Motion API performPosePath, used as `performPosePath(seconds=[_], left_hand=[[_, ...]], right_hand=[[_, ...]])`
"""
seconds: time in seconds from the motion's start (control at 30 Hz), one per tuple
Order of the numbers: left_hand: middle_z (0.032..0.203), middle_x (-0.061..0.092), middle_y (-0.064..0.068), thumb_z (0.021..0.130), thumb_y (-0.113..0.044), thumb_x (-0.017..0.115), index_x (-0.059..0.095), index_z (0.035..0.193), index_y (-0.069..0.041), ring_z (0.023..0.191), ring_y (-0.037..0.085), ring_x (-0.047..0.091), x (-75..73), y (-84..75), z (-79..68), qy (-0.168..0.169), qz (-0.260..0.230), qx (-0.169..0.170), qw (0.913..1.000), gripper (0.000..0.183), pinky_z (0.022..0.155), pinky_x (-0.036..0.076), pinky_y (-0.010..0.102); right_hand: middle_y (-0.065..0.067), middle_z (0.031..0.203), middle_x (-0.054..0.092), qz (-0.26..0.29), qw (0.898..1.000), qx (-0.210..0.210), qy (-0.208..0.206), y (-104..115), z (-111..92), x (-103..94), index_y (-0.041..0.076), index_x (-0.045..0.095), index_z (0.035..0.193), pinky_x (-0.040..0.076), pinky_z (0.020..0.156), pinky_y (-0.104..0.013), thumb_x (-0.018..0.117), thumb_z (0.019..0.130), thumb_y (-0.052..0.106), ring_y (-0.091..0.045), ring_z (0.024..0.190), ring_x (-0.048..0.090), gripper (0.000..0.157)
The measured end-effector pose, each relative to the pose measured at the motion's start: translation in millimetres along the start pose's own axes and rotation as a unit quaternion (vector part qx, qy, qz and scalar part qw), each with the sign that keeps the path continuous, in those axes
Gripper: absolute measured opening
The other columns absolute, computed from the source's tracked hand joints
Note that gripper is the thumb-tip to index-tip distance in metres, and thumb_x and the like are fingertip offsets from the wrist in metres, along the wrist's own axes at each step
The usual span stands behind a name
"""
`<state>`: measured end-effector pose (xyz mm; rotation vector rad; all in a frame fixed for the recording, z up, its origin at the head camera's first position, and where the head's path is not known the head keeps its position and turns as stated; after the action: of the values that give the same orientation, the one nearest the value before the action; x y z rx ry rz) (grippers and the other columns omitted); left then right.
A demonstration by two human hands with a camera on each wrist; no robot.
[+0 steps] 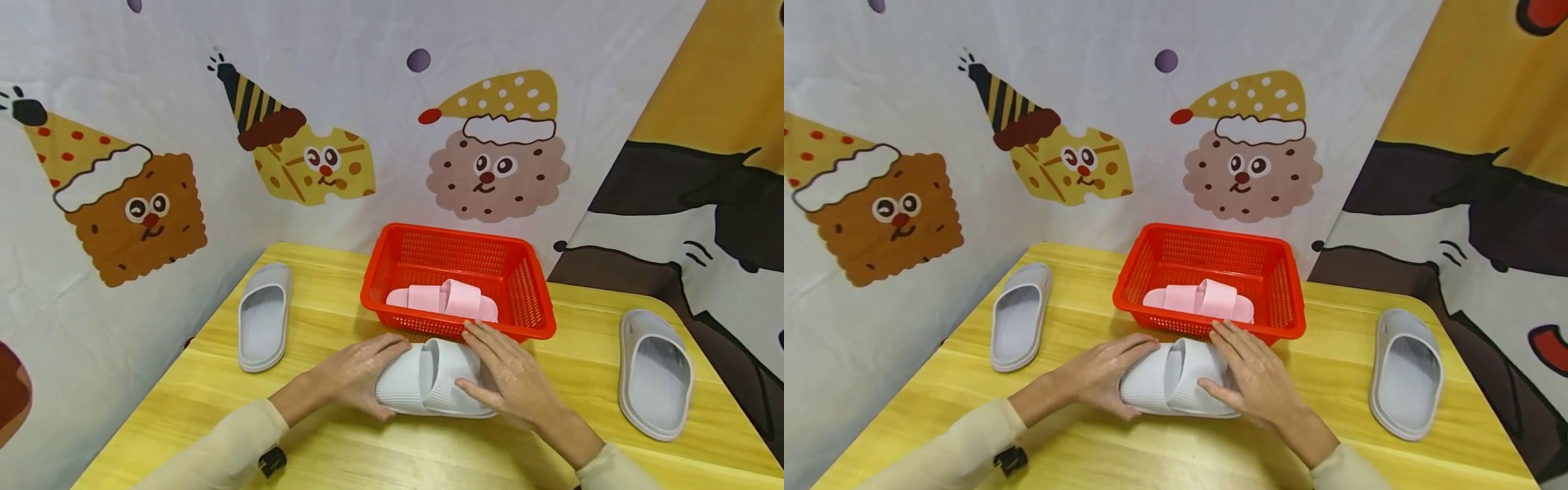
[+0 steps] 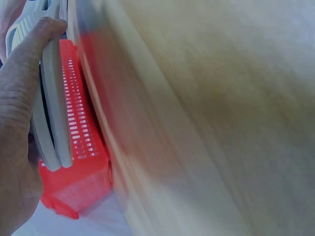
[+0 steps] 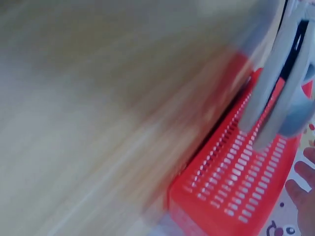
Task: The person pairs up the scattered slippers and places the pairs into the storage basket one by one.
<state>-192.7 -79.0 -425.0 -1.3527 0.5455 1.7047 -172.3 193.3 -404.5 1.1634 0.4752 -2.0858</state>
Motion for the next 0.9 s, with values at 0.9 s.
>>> performPosePath(seconds=[0.9], left_hand=[[0.128,0.038,-0.001,0.052,-0.067,0.069,0.034,0.136,-0.015,0.104,0.009,0.044,9.3,-8.9,-4.1,0.006,0.007,0.01,0.9999,0.105,0.081,0.046,0.029]], right_hand=[[-0.004,0.149,0.015,-0.037,0.975,0.194,0.104,-83.8,-14.5,-32.1,0.009,0.024,0.144,0.01,0.106,-0.043,0.044,0.086,0.057,-0.025,0.135,0.009,0.077]])
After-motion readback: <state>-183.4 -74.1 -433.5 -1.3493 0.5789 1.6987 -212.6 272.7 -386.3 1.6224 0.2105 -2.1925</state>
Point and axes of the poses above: each hand's wrist, its own z-axis towards the middle knuckle, its own x-axis out of the palm, y = z × x, the point moved 2 cm from there along z, towards the middle knuckle
